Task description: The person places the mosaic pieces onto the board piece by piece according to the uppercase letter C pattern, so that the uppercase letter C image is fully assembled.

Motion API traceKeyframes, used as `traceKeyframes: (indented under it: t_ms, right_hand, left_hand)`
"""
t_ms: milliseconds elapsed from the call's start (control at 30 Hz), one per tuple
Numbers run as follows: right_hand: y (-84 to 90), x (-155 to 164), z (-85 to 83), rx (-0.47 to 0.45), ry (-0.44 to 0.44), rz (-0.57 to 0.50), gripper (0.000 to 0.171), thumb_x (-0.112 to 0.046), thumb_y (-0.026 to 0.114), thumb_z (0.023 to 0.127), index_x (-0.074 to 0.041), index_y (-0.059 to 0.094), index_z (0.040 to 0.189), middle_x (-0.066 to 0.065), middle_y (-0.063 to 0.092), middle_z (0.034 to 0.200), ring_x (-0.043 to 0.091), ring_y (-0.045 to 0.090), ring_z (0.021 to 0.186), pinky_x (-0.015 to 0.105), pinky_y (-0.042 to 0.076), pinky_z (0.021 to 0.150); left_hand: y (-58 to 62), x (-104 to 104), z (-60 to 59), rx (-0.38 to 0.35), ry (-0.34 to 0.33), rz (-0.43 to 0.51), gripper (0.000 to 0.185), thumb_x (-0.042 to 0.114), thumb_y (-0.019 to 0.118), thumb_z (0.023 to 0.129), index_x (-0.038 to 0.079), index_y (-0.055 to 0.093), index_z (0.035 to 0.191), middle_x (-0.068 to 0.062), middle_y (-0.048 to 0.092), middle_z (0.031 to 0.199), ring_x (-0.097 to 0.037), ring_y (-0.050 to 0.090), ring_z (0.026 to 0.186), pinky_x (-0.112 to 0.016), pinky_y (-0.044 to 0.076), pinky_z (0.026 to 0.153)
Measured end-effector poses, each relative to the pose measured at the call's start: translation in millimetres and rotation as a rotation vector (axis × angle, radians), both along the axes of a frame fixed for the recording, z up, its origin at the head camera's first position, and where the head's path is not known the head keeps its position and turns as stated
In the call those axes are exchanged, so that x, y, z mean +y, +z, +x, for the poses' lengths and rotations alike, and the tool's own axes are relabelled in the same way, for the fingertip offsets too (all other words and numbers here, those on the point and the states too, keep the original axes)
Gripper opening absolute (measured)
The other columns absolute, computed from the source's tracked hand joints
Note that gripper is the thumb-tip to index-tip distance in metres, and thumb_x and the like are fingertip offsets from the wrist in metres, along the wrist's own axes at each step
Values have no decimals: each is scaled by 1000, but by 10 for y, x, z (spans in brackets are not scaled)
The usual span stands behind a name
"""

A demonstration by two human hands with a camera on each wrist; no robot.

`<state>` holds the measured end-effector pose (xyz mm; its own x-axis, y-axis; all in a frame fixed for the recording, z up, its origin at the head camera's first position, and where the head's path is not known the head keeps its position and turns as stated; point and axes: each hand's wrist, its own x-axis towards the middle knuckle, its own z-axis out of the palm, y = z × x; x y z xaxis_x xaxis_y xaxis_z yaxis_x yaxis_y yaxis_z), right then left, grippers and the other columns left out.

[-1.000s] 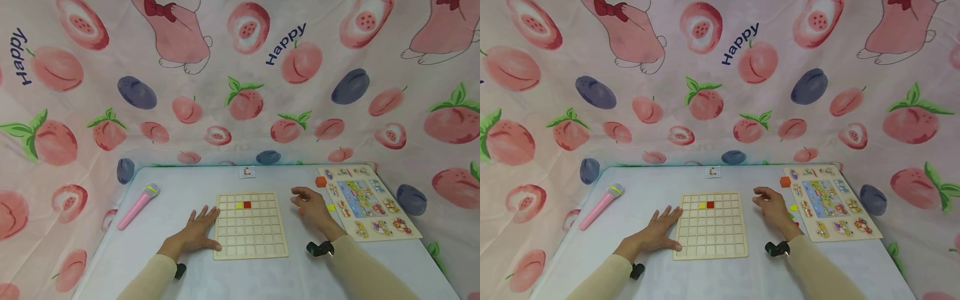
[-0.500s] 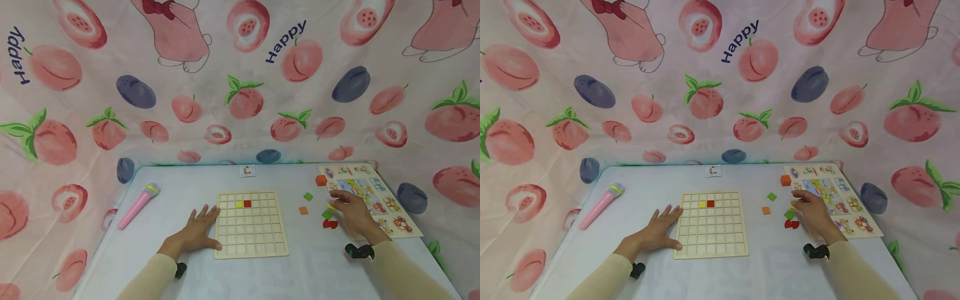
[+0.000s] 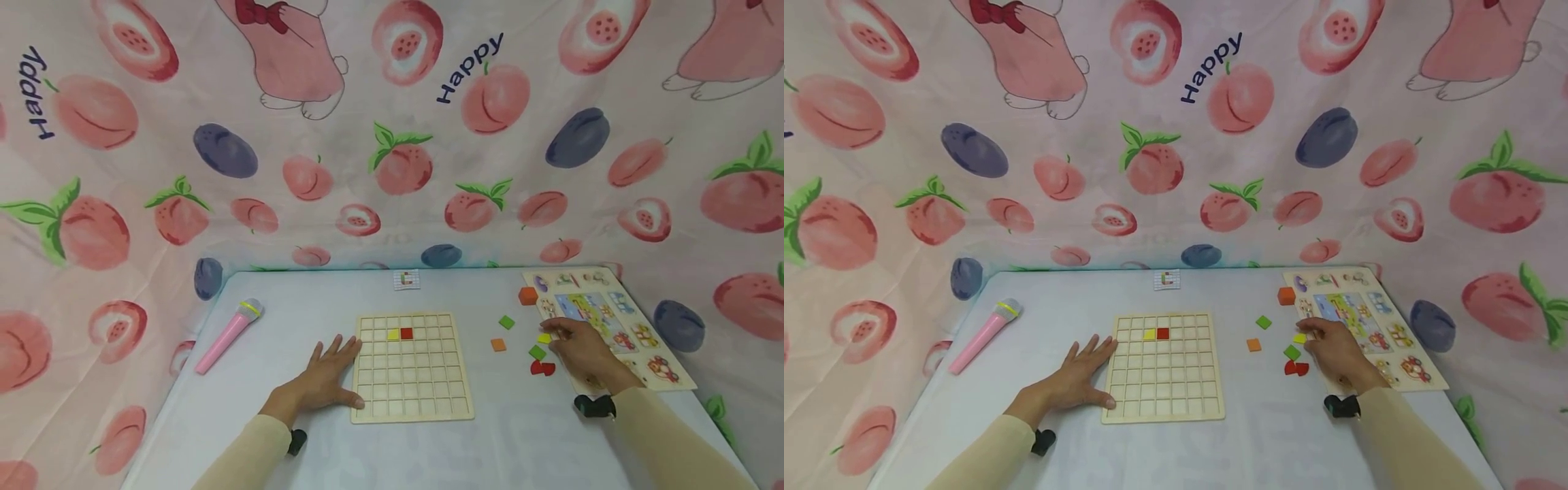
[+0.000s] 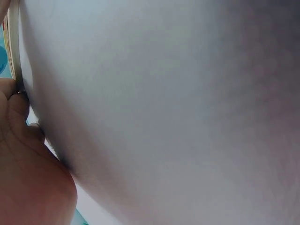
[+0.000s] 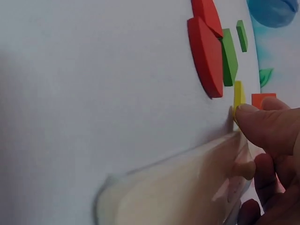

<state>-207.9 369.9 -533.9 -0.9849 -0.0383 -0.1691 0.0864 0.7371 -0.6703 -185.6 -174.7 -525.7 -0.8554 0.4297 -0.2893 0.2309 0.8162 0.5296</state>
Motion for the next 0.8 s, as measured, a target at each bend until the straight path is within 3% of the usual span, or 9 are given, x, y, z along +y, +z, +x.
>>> traceKeyframes:
  t_ms: [167, 300, 600, 800]
  right_hand:
    - [-27, -79, -37, 78, 7, 51, 33, -15, 71, 99, -6, 69, 131, 18, 71, 130, 36, 63, 118, 49, 55, 96]
    - [-13, -186, -54, 106, -8, 75, 35, -21, 75, 98, -6, 69, 129, 9, 71, 112, 26, 61, 98, 33, 50, 82]
    - [-58, -188, -32, 138, -26, 108, 32, -12, 70, 100, -3, 67, 130, 11, 72, 110, 25, 63, 98, 32, 50, 82]
    - [-38, -264, -56, 106, -40, 79, 31, -18, 71, 100, -5, 69, 128, 8, 72, 106, 21, 63, 91, 28, 51, 77]
  left_hand:
    - [-1, 9, 9, -1, -3, 0, 123, 55, 92, 73, 14, 26, 169, -3, 18, 177, -29, 0, 166, -58, -10, 132]
    - [-8, 10, 12, -3, 0, 3, 124, 56, 92, 73, 14, 26, 169, -3, 18, 177, -29, 0, 166, -58, -10, 132]
    - [3, 6, 9, -1, -7, -8, 123, 57, 91, 73, 16, 25, 169, -1, 17, 178, -28, -1, 166, -58, -10, 132]
    - [16, 0, 14, -5, 6, -5, 124, 56, 92, 73, 15, 25, 169, -2, 17, 178, -28, -1, 166, -58, -11, 132]
